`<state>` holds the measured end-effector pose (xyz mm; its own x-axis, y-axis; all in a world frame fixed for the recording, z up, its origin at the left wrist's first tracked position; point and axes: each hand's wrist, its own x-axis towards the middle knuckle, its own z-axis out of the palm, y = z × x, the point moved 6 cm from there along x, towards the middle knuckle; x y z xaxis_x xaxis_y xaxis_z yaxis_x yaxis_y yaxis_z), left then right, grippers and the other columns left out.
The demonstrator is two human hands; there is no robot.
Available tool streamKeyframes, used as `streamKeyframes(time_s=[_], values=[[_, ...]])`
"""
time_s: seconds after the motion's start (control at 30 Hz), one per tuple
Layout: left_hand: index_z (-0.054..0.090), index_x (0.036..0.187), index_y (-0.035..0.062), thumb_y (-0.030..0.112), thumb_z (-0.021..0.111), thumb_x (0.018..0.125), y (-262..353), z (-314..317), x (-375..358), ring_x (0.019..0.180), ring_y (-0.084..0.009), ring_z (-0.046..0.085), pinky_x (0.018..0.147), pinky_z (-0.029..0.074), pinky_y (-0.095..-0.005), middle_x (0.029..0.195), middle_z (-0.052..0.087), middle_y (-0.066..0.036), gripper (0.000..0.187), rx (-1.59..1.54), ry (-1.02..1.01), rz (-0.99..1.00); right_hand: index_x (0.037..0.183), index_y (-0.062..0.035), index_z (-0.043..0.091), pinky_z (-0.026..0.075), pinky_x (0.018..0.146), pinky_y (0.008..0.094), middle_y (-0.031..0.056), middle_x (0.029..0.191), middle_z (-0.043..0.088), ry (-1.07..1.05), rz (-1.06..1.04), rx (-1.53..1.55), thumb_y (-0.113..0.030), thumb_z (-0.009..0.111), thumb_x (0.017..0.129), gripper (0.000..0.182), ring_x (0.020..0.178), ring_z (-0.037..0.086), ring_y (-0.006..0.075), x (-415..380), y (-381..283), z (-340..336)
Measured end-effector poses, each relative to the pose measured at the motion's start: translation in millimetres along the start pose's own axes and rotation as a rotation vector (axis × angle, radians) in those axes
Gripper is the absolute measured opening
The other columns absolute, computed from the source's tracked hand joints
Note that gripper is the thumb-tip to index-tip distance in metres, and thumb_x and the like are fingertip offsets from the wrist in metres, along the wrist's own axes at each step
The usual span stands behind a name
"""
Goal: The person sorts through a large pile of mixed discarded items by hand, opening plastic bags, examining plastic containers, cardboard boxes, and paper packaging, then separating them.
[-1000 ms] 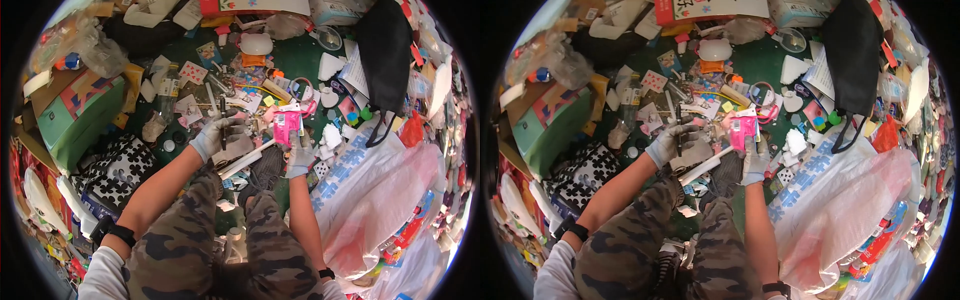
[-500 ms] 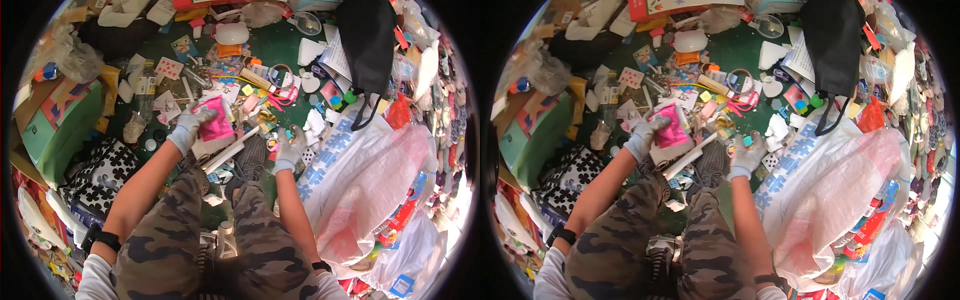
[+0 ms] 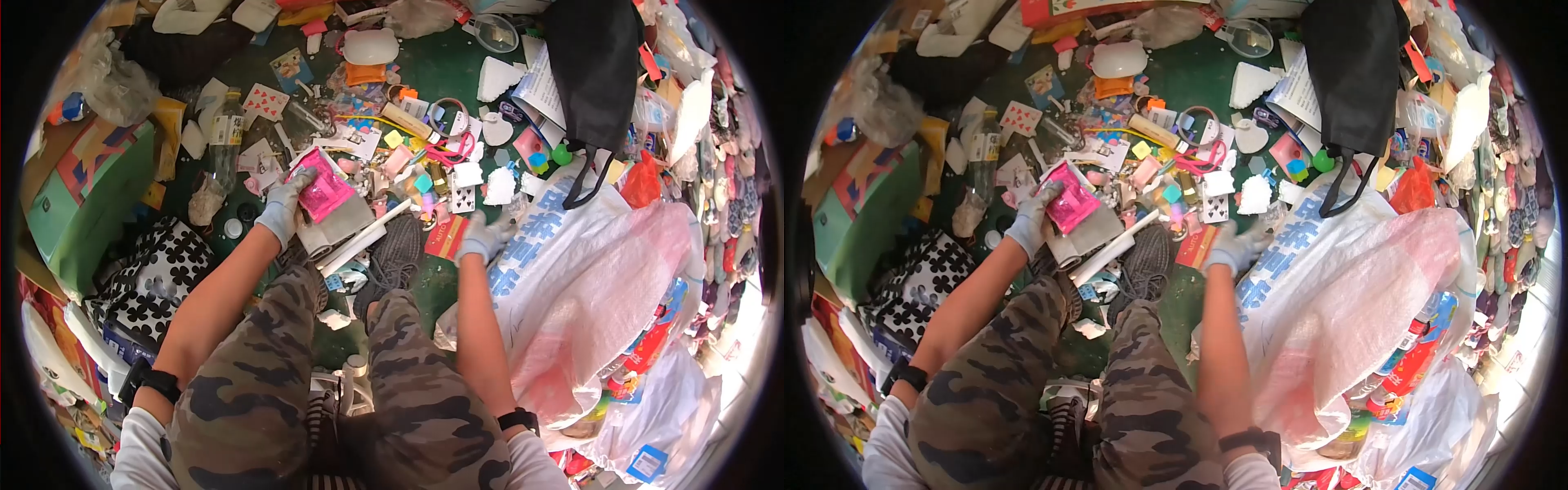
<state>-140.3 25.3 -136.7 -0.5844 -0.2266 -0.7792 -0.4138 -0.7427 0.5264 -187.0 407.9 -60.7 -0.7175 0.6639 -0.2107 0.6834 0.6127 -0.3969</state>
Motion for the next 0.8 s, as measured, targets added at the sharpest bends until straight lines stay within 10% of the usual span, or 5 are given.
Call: streamKeyframes(time_s=[0.4, 0.47, 0.6, 0.73, 0.8], values=[[0.028, 0.134, 0.0052, 0.016, 0.072, 0.072, 46.5, 40.0, -35.2, 0.096, -0.0213, 0.057, 0.085, 0.046, -0.0335, 0.113, 0.054, -0.017, 0.076, 0.668, 0.061, 0.036, 0.100, -0.0109, 0.061, 0.042, 0.087, 0.0390, 0.0121, 0.117, 0.043, -0.023, -0.505, -0.286, -0.004, 0.060, 0.070, 0.031, 0.101, 0.047, 0.0296, -5.5, 12.1, 11.1], [0.039, 0.129, 0.0094, 0.015, 0.071, 0.069, 29.6, 8.1, 13.6, 0.106, -0.0258, 0.051, 0.090, 0.042, -0.0364, 0.119, 0.049, -0.019, 0.068, 0.241, -0.112, 0.421, 0.099, -0.0082, 0.062, 0.044, 0.083, 0.0368, 0.0136, 0.111, 0.047, 0.011, -0.587, -0.220, -0.003, 0.062, 0.067, 0.032, 0.090, 0.052, 0.0300, -9.3, 6.7, 17.9], [0.045, 0.124, 0.0085, 0.015, 0.069, 0.072, 104.3, 88.7, -80.6, 0.111, -0.0289, 0.048, 0.094, 0.039, -0.0362, 0.123, 0.046, -0.016, 0.058, 1.173, 0.007, 1.222, 0.101, -0.0014, 0.060, 0.048, 0.074, 0.0306, 0.0106, 0.098, 0.054, -0.095, -0.383, 0.476, -0.003, 0.063, 0.071, 0.030, 0.082, 0.055, 0.0188, -13.2, -8.8, 38.4], [0.042, 0.127, 0.0104, 0.045, 0.062, 0.080, 16.1, 97.0, -66.5, 0.110, -0.0203, 0.047, 0.092, 0.039, -0.0432, 0.119, 0.050, -0.008, 0.062, 0.378, -0.324, -0.191, 0.110, -0.0045, 0.055, 0.047, 0.055, 0.0205, 0.0023, 0.095, 0.055, -0.685, -0.317, 0.872, -0.001, 0.059, 0.080, 0.030, 0.071, 0.054, 0.0075, -84.5, -100.6, 46.5], [0.041, 0.129, 0.0124, 0.051, 0.055, 0.082, 12.5, 111.4, -86.9, 0.112, -0.0163, 0.045, 0.092, 0.039, -0.0468, 0.117, 0.052, -0.006, 0.062, 0.450, -0.484, -0.195, 0.119, -0.0045, 0.048, 0.048, 0.061, 0.0214, 0.0064, 0.109, 0.054, -1.068, -0.279, 1.067, -0.008, 0.058, 0.082, 0.039, 0.081, 0.053, 0.0090, -124.5, -142.8, 38.9]])
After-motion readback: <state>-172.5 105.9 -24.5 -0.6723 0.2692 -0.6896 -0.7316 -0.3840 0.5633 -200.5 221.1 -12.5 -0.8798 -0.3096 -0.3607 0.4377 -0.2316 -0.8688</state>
